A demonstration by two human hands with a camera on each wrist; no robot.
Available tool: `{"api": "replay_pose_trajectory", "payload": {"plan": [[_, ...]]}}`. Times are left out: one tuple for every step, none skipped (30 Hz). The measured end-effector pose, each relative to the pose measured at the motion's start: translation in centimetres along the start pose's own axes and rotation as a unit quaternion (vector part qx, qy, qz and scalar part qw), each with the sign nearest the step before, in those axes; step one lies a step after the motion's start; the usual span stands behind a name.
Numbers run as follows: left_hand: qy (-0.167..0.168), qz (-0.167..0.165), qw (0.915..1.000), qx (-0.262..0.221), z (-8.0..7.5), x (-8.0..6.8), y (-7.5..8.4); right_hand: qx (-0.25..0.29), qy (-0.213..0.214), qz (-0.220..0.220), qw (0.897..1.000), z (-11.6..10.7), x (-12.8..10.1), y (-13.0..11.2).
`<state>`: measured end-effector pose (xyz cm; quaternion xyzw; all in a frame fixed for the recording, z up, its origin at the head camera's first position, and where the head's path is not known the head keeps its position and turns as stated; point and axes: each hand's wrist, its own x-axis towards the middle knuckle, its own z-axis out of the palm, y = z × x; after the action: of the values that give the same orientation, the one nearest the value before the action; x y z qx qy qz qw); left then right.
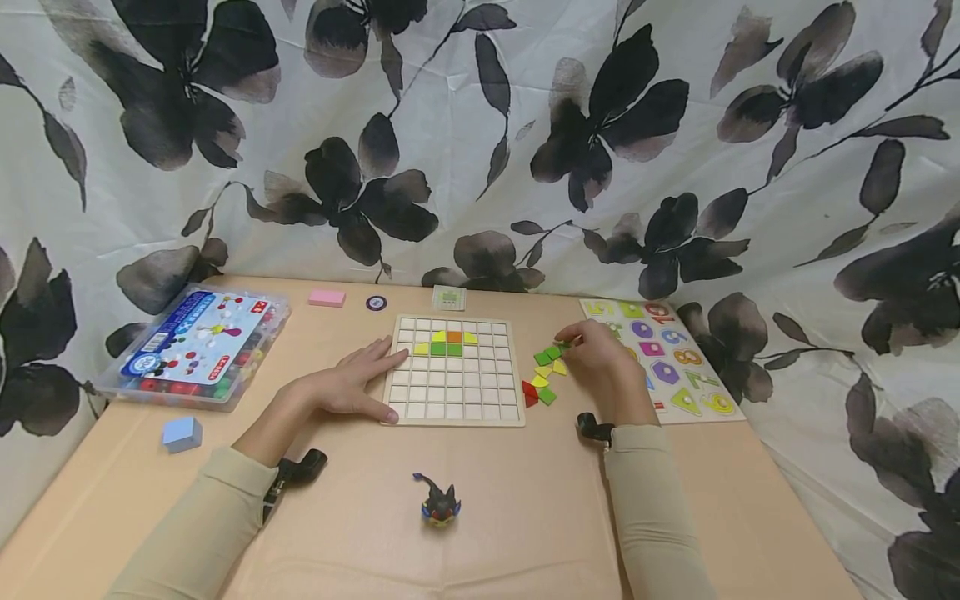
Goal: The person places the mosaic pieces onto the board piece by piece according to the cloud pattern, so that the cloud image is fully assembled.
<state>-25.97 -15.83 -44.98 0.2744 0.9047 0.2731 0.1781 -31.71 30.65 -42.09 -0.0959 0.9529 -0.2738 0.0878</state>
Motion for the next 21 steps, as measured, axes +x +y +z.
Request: {"api": "replay_pose_trajectory", "payload": {"plan": [[0.000, 0.000, 1.0000, 0.000, -0.01, 0.00, 0.01, -0.004, -0.001, 0.002, 1.000, 0.09, 0.03, 0.13], [0.000, 0.000, 1.0000, 0.000, -0.02, -0.01, 0.01, -0.007, -0.002, 0.002, 1.000, 0.15, 0.04, 0.22], [0.001, 0.000, 1.0000, 0.000, -0.02, -0.01, 0.01, -0.011, -0.001, 0.000, 1.000, 0.21, 0.06, 0.29], [0.001, 0.000, 1.0000, -0.001, -0.03, -0.01, 0.02, -0.013, 0.000, -0.001, 1.000, 0.27, 0.07, 0.36], [0.001, -0.001, 1.0000, -0.002, -0.03, -0.01, 0.02, -0.016, 0.002, -0.002, 1.000, 0.33, 0.08, 0.42], [0.001, -0.001, 1.0000, -0.001, -0.03, -0.01, 0.02, -0.017, 0.004, -0.004, 1.000, 0.37, 0.09, 0.45], [0.001, -0.001, 1.0000, 0.000, 0.00, 0.01, 0.01, -0.017, 0.006, -0.004, 1.000, 0.42, 0.08, 0.48], [0.001, 0.000, 1.0000, 0.001, 0.00, 0.02, 0.02, -0.017, 0.009, -0.005, 1.000, 0.44, 0.06, 0.48], [0.002, 0.000, 1.0000, 0.001, 0.00, 0.03, 0.01, -0.015, 0.012, -0.005, 1.000, 0.46, 0.07, 0.48], [0.002, 0.001, 1.0000, 0.002, 0.02, 0.04, 0.01, -0.012, 0.014, -0.004, 1.000, 0.47, 0.06, 0.50], [0.002, 0.001, 1.0000, 0.002, 0.02, 0.04, 0.01, -0.011, 0.016, -0.005, 1.000, 0.48, 0.04, 0.51], [0.003, 0.001, 1.0000, 0.002, 0.02, 0.03, 0.01, -0.008, 0.018, -0.006, 1.000, 0.47, 0.05, 0.52], [0.003, 0.002, 1.0000, 0.002, 0.02, 0.02, 0.01, -0.003, 0.019, -0.007, 1.000, 0.45, 0.06, 0.55], [0.003, 0.001, 1.0000, 0.002, -0.02, -0.02, 0.04, 0.001, 0.020, -0.009, 1.000, 0.44, 0.06, 0.61], [0.003, 0.001, 1.0000, 0.001, -0.02, -0.04, 0.04, 0.003, 0.022, -0.012, 1.000, 0.40, 0.08, 0.69], [0.002, 0.000, 1.0000, 0.001, -0.02, -0.06, 0.06, 0.007, 0.023, -0.014, 1.000, 0.34, 0.05, 0.75], [0.002, 0.000, 1.0000, 0.000, -0.04, -0.08, 0.09, 0.010, 0.025, -0.018, 0.999, 0.26, 0.05, 0.83], [0.002, -0.001, 1.0000, -0.001, -0.04, -0.09, 0.11, 0.016, 0.029, -0.019, 0.999, 0.19, 0.06, 0.90], [0.003, -0.001, 1.0000, -0.001, -0.04, -0.09, 0.14, 0.024, 0.032, -0.020, 0.999, 0.11, 0.05, 0.97], [0.003, -0.001, 1.0000, -0.002, -0.04, -0.10, 0.18, 0.031, 0.038, -0.022, 0.999, 0.03, 0.08, 1.03], [0.003, -0.001, 1.0000, -0.002, -0.05, -0.09, 0.20, 0.041, 0.045, -0.025, 0.998, -0.05, 0.11, 1.03]]}}
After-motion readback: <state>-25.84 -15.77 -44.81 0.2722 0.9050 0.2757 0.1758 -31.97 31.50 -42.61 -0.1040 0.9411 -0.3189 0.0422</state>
